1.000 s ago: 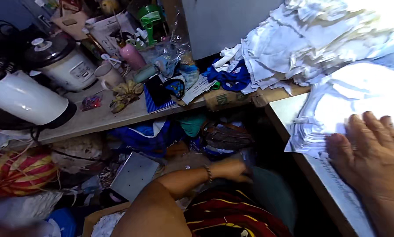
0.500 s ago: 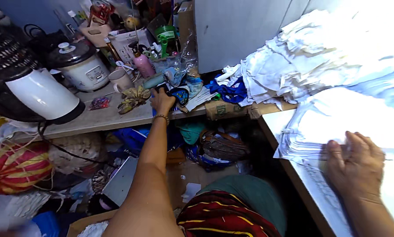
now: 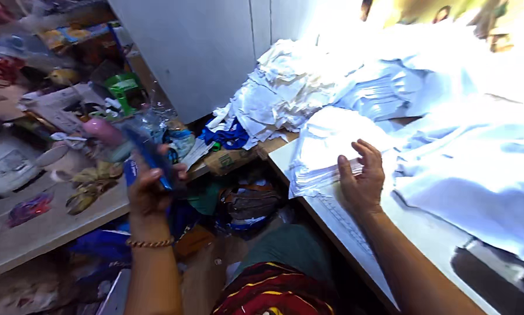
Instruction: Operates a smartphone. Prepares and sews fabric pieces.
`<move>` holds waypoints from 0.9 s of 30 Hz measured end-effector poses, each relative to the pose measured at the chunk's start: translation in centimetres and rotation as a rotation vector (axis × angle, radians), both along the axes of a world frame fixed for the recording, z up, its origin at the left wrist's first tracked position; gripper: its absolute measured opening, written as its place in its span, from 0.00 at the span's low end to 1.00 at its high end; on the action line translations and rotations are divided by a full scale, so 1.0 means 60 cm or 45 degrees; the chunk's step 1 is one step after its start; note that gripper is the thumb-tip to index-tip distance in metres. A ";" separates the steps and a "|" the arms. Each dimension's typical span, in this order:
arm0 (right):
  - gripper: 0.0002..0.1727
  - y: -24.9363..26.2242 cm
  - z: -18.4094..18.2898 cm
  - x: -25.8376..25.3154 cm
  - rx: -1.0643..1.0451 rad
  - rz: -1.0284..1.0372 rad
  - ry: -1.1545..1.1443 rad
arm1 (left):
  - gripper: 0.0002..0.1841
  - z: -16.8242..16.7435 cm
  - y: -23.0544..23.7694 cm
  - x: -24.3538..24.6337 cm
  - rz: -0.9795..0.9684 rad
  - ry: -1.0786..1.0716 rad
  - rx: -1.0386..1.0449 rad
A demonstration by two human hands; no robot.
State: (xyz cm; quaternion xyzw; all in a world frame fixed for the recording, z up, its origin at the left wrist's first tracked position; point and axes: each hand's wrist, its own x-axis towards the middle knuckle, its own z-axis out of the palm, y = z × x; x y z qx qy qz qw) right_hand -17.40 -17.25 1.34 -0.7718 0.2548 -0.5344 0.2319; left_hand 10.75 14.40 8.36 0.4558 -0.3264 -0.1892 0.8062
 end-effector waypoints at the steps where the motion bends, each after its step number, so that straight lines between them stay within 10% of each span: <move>1: 0.26 0.001 0.005 -0.003 0.090 0.081 -0.056 | 0.51 0.002 -0.050 -0.026 -0.216 -0.058 -0.007; 5: 0.24 0.000 0.052 -0.019 0.715 0.650 -0.305 | 0.69 0.001 -0.274 -0.159 -0.731 -0.362 0.192; 10: 0.33 -0.023 0.088 -0.066 0.945 0.892 -0.470 | 0.63 -0.011 -0.447 -0.297 -1.153 -0.219 0.160; 20: 0.29 -0.094 0.066 -0.126 1.041 0.758 -0.468 | 0.62 -0.062 -0.516 -0.339 -1.370 -0.016 0.070; 27: 0.51 -0.089 0.070 -0.129 1.016 0.679 -0.438 | 0.59 -0.066 -0.517 -0.329 -1.518 -0.061 0.111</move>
